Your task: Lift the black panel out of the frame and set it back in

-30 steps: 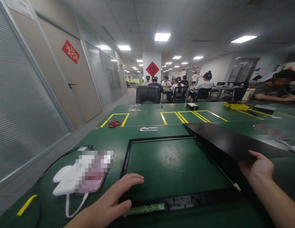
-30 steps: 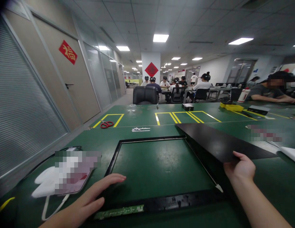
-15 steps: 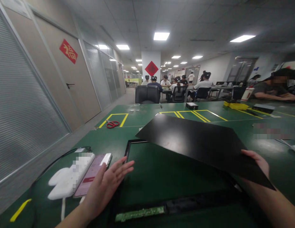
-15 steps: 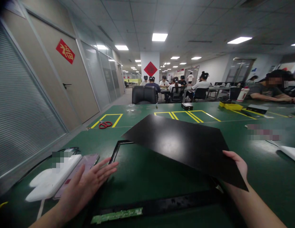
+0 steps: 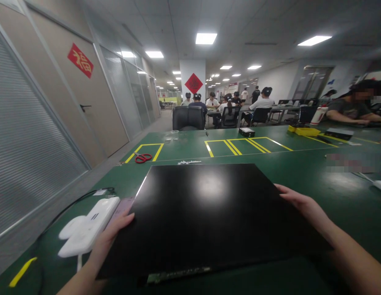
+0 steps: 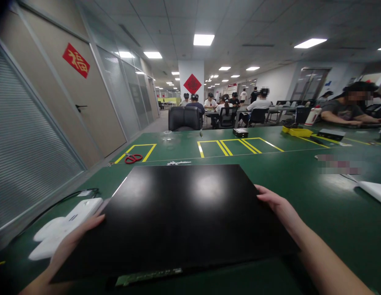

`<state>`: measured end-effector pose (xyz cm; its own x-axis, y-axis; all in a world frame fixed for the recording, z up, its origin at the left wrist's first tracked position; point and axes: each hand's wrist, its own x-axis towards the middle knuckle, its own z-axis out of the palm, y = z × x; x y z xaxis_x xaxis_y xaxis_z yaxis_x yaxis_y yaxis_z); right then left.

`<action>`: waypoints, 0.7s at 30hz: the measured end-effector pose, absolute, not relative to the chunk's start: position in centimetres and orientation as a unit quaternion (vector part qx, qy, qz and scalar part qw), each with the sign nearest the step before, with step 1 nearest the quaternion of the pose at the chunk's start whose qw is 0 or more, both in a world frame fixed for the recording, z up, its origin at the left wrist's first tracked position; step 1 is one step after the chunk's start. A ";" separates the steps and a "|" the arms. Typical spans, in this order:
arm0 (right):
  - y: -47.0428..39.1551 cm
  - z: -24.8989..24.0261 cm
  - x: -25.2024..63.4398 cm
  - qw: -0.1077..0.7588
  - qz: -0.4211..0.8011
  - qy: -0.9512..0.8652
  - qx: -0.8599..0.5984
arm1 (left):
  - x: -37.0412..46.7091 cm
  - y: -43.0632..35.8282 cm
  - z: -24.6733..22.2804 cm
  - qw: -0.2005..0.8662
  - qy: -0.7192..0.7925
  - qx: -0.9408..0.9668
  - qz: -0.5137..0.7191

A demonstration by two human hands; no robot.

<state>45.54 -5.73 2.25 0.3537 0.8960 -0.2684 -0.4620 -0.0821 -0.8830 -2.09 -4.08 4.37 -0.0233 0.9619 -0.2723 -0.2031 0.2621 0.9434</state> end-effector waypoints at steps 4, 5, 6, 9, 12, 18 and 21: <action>-5.2 2.6 45.2 0.572 0.560 -0.247 -0.545 | -2.7 -3.5 3.8 0.582 0.534 0.347 0.506; -5.2 2.6 45.2 0.573 0.546 -0.254 -0.556 | -2.9 -3.2 3.6 0.570 0.524 0.368 0.515; -5.2 2.6 45.2 0.576 0.530 -0.259 -0.566 | -3.0 -2.8 3.4 0.553 0.515 0.389 0.528; -5.2 2.4 45.3 0.580 0.497 -0.270 -0.586 | -2.8 -2.4 3.3 0.541 0.501 0.409 0.537; -5.1 2.3 45.4 0.572 0.485 -0.275 -0.601 | -1.8 -3.0 3.9 0.566 0.513 0.365 0.532; -5.0 2.3 45.6 0.546 0.462 -0.299 -0.632 | -0.6 -4.1 5.2 0.597 0.525 0.333 0.507; -5.0 2.1 45.7 0.547 0.461 -0.306 -0.628 | -0.9 -3.9 5.2 0.605 0.540 0.314 0.493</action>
<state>45.69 -4.95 2.13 0.3876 0.8892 -0.2431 -0.1195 -0.2130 -0.9697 -0.88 -3.91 5.18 -0.0693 0.9366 -0.3435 -0.2580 0.3158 0.9131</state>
